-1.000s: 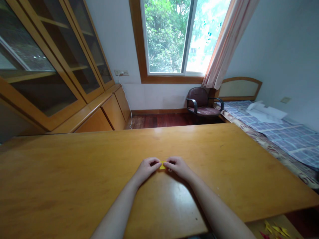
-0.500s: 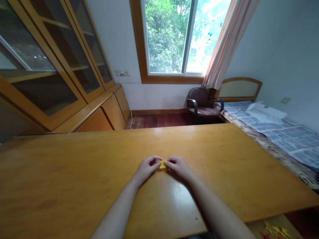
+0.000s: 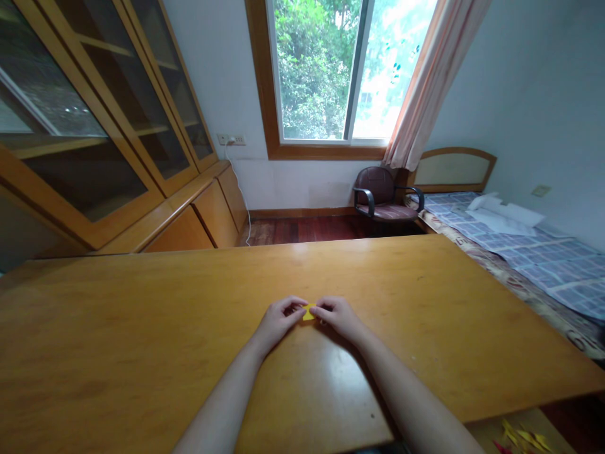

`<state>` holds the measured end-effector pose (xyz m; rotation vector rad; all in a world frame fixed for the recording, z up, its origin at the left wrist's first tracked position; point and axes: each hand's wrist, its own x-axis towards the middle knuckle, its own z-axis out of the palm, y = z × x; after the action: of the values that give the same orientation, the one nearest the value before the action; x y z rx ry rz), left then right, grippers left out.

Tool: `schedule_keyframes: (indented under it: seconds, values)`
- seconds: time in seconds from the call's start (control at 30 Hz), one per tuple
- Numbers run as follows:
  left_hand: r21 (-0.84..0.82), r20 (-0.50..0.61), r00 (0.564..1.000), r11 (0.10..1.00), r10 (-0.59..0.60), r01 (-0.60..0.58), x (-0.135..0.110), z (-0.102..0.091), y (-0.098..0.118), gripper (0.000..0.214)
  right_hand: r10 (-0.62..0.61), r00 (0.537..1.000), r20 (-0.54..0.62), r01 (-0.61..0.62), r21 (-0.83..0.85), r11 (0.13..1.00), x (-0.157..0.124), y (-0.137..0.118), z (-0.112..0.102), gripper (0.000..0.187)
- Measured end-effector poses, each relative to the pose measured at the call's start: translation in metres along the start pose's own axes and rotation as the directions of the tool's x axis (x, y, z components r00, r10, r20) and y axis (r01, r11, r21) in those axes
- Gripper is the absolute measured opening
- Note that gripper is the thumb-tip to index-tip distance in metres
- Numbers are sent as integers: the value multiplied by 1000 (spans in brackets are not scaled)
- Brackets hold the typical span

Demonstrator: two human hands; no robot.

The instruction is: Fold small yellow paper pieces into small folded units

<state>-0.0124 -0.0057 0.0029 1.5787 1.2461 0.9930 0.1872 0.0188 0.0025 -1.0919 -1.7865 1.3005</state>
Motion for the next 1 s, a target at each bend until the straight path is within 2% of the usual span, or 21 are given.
schedule_keyframes:
  seconds: [0.23, 0.67, 1.0]
  values:
    - [10, -29, 1000, 1000, 7, -7, 1, 1, -3, 25, 17, 1000, -11, -16, 77, 997, 0, 3, 0, 29]
    - [32, -45, 999, 999, 13, -12, 2, 1, -2, 24, 12, 999, -35, -10, 61, 998, 2, 9, 0, 29]
    - [18, -37, 999, 1000, 9, -9, 2, 1, 0, 25, 40, 999, -35, -35, 139, 990, 1, 4, 0, 27]
